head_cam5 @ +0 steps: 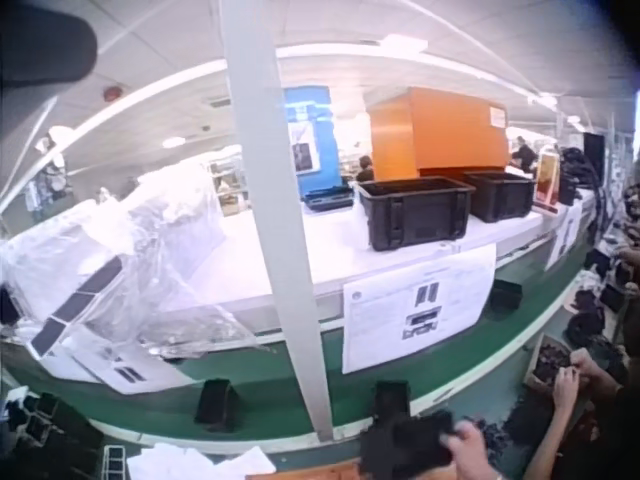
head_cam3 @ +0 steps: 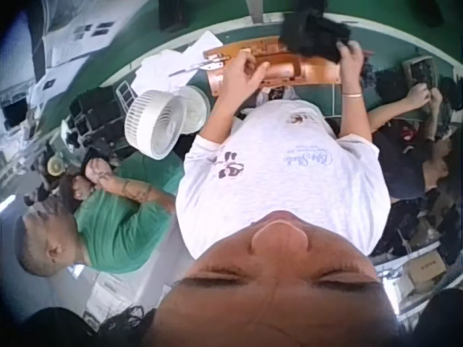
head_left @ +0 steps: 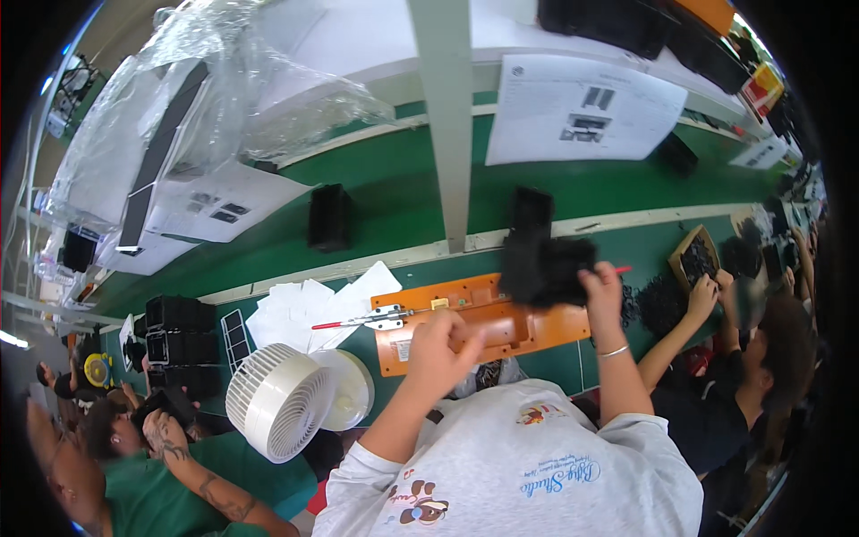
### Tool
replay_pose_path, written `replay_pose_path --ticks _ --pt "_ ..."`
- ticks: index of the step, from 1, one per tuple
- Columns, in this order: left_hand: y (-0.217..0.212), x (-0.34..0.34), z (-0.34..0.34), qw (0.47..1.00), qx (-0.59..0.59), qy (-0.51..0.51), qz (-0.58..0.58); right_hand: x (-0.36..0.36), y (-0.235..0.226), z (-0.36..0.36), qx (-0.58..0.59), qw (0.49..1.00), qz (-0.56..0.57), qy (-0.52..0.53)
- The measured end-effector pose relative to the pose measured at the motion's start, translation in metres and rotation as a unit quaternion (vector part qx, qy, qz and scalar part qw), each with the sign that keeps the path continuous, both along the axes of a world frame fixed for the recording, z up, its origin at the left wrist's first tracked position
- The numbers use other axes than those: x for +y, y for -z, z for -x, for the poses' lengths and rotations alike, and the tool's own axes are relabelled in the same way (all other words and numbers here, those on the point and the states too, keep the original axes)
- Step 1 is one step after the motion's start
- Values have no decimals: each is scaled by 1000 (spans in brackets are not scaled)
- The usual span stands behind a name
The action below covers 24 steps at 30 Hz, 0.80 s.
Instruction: Assembling plastic components for an electronics housing using a specialized jig on a production line.
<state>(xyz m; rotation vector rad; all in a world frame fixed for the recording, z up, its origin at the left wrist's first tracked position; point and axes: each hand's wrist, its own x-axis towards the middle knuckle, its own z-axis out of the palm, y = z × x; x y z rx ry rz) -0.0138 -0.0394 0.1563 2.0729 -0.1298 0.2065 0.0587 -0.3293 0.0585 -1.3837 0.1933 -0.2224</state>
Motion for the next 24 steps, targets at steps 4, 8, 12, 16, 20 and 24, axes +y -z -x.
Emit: replay_pose_path --ticks 4,8,12,16,20,24 --pt "62 59 -42 989 98 -108 -28 -81 19 -60 149 965 -2 217" --pt "122 109 -102 972 115 -173 -110 -141 56 -128 225 936 20 271" --pt "150 143 -152 950 140 -208 -184 -134 61 -155 267 955 -25 124" --pt "159 161 -183 931 261 -202 -155 -109 44 -146 271 958 7 89" --pt "193 179 -193 940 245 -220 -86 -90 47 -107 238 969 69 13" --pt "186 182 -192 941 183 -230 -167 -77 42 -70 186 976 114 -12"
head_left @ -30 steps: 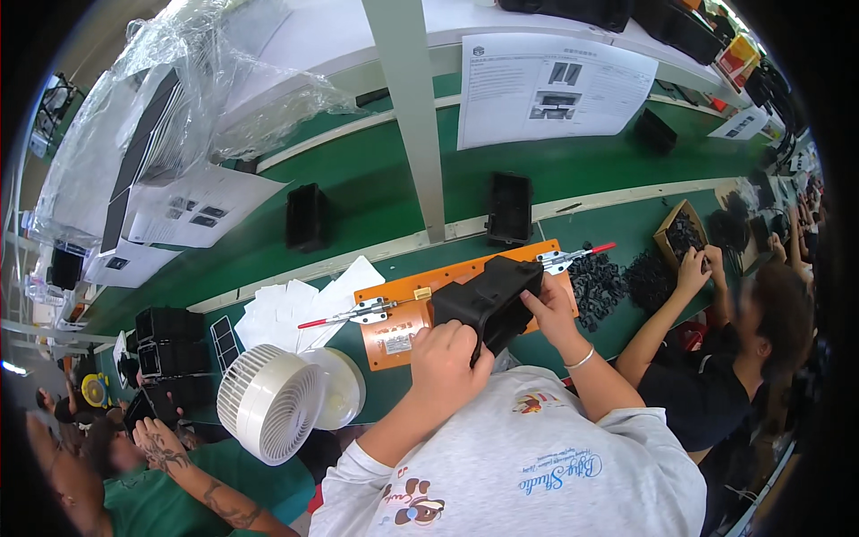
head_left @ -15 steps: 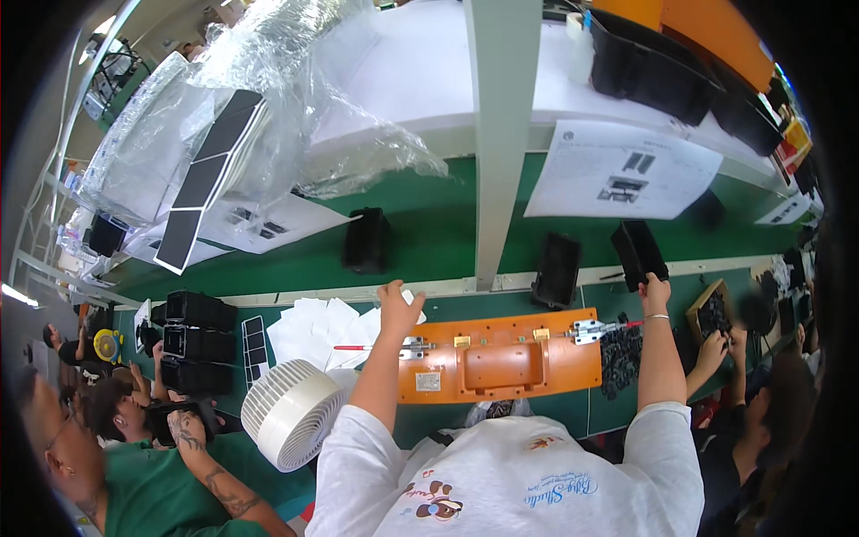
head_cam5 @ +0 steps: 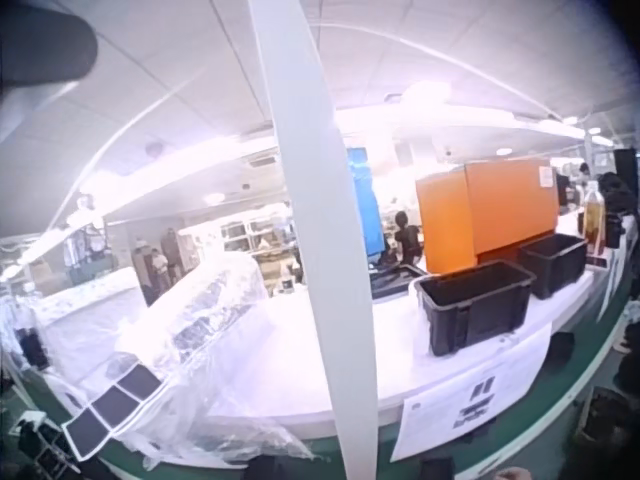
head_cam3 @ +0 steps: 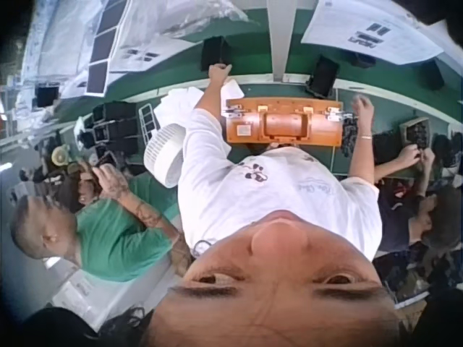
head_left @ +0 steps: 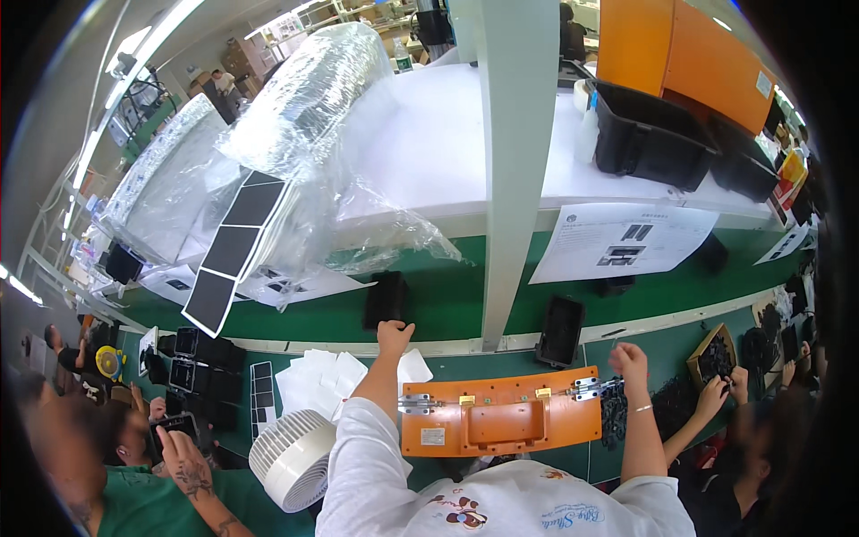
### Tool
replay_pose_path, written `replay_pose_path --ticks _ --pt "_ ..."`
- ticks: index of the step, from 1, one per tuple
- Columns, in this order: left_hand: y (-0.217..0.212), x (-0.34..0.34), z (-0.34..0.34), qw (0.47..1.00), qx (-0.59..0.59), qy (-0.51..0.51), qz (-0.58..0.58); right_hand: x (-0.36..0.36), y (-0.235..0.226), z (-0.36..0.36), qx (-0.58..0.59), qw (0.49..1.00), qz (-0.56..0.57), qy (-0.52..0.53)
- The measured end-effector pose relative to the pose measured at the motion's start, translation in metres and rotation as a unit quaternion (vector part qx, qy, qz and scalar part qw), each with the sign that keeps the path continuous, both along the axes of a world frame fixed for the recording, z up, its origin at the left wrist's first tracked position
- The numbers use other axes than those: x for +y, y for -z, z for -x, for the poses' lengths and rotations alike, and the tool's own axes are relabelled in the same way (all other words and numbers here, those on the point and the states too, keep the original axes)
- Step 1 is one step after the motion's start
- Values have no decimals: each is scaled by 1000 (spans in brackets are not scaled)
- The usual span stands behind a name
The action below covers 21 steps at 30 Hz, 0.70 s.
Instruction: Assembling plastic components for an electronics housing using a specialized jig on a production line.
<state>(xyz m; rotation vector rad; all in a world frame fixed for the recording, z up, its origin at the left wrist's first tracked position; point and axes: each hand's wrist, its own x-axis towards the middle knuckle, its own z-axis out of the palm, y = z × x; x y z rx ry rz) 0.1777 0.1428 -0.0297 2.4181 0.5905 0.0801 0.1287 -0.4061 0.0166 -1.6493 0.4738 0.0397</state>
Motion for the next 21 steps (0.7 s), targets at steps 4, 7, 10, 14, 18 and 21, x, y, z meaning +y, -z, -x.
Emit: replay_pose_path --ticks 4,7,10,14,18,21 --pt "-37 -29 25 975 -149 -165 -27 20 -7 25 -89 995 34 -42" --pt "-68 -47 76 961 -240 -139 -16 60 -26 41 -144 981 53 -120" --pt "-103 -96 133 935 -353 -9 28 87 -46 60 -119 974 32 -193" --pt "-120 -131 207 892 -398 208 58 140 -75 86 -162 953 9 -256" --pt "-98 -143 235 868 -358 328 100 164 -61 111 -215 938 28 -271" --pt "-84 -143 238 887 -293 347 83 160 -35 123 -253 926 120 -254"
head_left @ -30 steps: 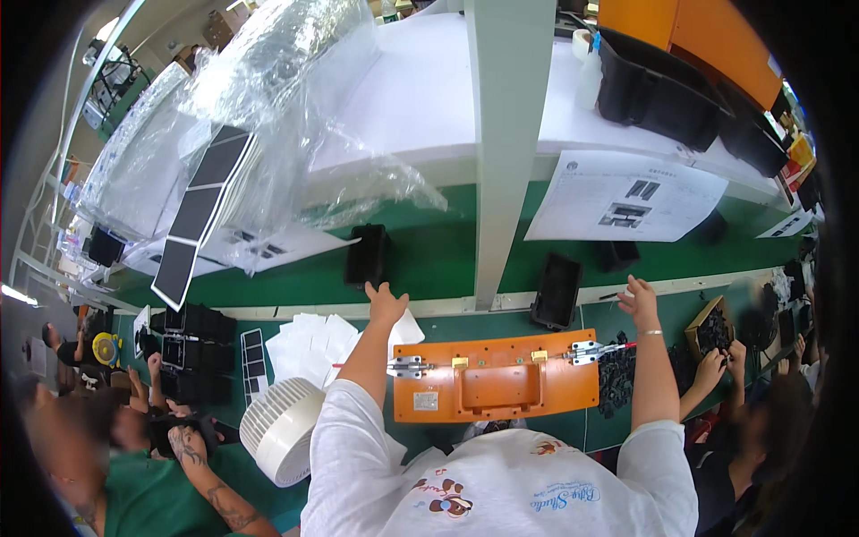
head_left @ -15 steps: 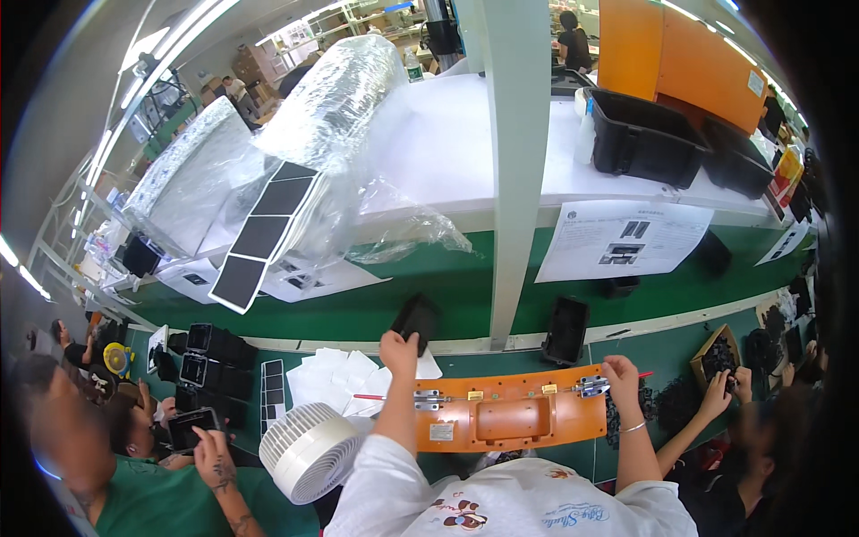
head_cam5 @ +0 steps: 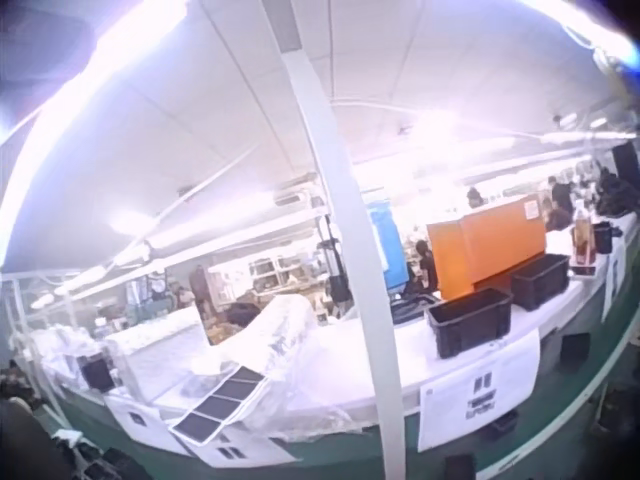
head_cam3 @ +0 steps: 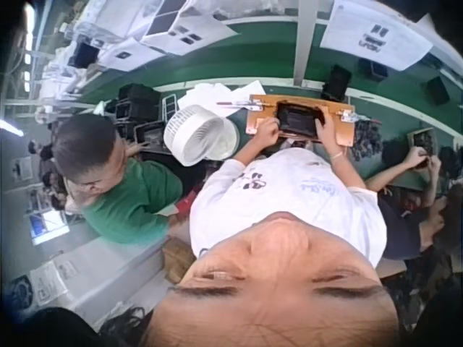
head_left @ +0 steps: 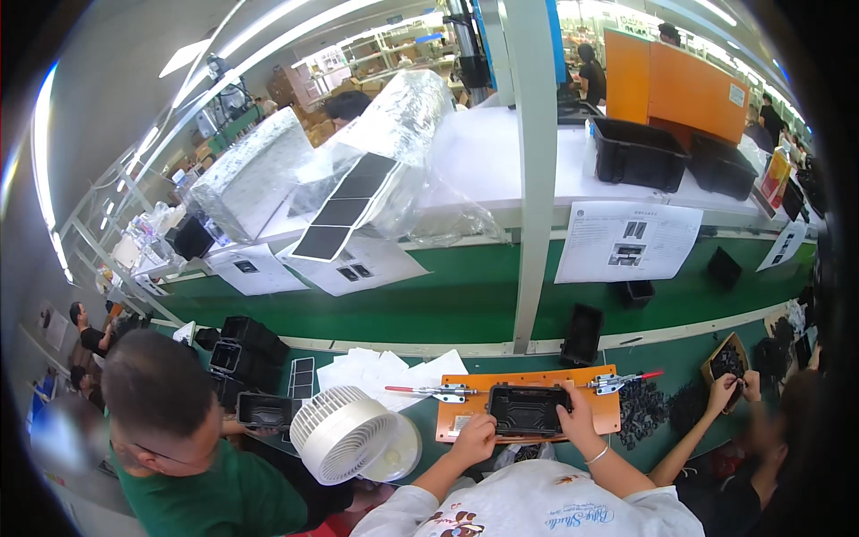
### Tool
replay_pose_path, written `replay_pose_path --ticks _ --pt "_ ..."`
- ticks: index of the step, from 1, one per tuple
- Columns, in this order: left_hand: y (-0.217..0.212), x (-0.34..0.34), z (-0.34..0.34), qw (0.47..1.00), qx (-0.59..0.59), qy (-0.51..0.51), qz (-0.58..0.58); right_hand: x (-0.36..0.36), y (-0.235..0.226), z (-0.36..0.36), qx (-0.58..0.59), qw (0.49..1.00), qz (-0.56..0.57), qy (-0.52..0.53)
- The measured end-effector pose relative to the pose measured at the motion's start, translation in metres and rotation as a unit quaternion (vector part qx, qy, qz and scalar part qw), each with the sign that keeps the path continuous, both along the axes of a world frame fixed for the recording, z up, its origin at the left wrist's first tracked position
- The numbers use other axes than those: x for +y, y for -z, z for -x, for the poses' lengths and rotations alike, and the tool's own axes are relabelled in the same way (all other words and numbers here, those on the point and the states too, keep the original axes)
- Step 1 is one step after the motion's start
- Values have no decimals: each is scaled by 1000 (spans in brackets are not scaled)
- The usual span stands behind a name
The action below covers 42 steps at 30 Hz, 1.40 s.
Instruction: Assembling plastic components for an electronics housing using a specialized jig on a production line.
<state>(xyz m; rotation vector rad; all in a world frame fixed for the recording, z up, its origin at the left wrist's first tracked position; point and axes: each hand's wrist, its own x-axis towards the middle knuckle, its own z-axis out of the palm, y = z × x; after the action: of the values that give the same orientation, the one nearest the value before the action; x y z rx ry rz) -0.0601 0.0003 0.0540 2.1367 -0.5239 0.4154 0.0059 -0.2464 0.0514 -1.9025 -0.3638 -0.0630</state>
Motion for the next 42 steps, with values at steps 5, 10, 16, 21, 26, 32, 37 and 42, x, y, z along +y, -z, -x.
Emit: replay_pose_path --ticks 5,10,16,21,26,32,37,42 --pt "0 -9 -9 1000 21 15 16 -2 10 1 -74 992 80 57" --pt "0 -14 -24 999 44 23 11 -7 4 -10 -19 987 146 68" --pt "15 -7 -21 997 58 46 -28 1 -3 -6 -154 969 171 94" --pt "17 -18 -13 999 32 36 -22 -2 3 -10 -192 956 192 108" --pt "19 -21 -14 995 74 28 -54 -8 7 -4 -145 959 220 102" --pt "-64 -3 -4 988 25 -41 -146 -35 -36 -11 -203 959 163 111" --pt "-284 34 16 925 -310 -189 -114 -55 -298 0 -370 924 29 86" --pt "-433 29 70 830 -532 -72 -149 -153 -349 48 -565 814 -5 138"
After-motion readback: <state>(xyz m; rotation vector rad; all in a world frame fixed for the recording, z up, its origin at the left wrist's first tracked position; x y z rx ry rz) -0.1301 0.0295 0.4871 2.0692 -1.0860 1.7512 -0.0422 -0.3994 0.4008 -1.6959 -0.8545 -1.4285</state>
